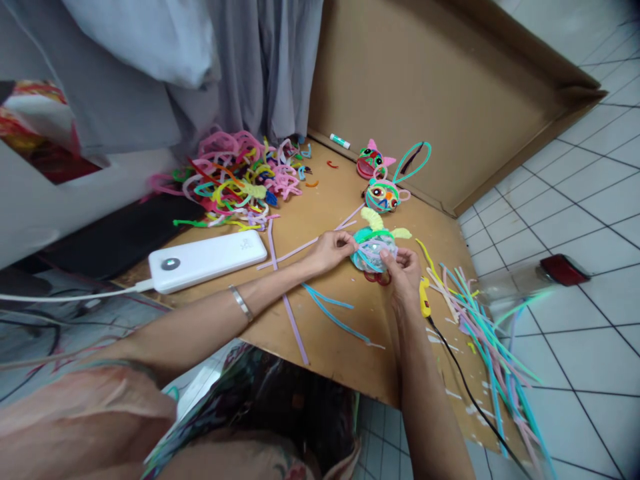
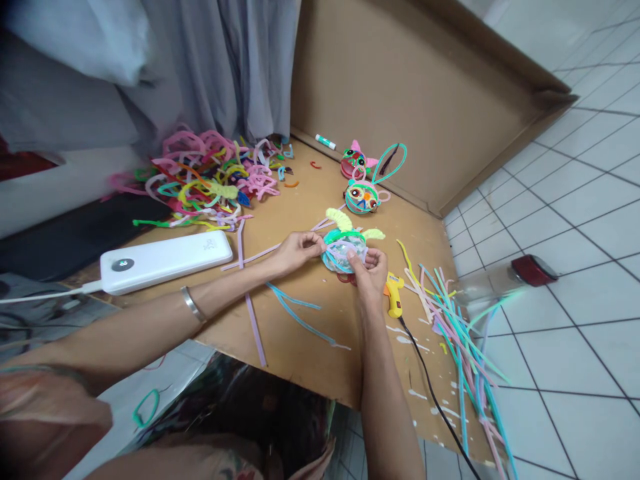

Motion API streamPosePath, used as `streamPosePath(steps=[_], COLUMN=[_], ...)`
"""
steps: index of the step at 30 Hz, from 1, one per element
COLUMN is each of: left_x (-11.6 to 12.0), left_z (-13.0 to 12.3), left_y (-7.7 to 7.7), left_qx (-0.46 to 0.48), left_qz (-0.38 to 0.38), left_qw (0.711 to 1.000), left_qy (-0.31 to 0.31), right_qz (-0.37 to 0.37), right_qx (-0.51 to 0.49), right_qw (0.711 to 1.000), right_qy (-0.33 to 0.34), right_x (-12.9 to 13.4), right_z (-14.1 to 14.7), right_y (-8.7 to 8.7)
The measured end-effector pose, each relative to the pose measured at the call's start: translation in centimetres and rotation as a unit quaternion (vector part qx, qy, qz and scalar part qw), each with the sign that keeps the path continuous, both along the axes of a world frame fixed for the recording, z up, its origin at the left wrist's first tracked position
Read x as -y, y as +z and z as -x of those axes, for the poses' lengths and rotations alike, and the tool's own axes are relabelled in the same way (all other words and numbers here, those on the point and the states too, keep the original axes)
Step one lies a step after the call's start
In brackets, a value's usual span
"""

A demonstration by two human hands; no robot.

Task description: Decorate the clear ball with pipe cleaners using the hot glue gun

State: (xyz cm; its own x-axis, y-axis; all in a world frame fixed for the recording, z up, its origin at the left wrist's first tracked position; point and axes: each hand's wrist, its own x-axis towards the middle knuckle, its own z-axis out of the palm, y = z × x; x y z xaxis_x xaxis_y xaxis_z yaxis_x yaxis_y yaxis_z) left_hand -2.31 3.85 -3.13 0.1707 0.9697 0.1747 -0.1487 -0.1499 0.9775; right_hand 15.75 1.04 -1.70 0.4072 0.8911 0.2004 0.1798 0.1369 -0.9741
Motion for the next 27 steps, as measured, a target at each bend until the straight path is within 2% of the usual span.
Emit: streamPosePath(steps=[14,24,27], left_x=[0.21,0.3,0.23], left_z=[-0.1,-0.38,-0.3], left_y=[0.1,-0.51,-0.56], left_qx=[-0.01,0.092,0.097], left_qz=[0.015,0.038,0.032], left_qw=[1.0,0.995,0.995], left_qy=[0.021,0.0,-0.001], right_qz=[0.003,0.011,0.0], right_qx=[0.04,0.039,0.036], right_qw=[0.999,0.999,0.999], right_qy=[-0.018,-0.029,-0.027], right_x=[-0.12,0.58,0.72], right_z=[0.21,0.71,0.9], right_y=[-0.51,0.03,-0.07])
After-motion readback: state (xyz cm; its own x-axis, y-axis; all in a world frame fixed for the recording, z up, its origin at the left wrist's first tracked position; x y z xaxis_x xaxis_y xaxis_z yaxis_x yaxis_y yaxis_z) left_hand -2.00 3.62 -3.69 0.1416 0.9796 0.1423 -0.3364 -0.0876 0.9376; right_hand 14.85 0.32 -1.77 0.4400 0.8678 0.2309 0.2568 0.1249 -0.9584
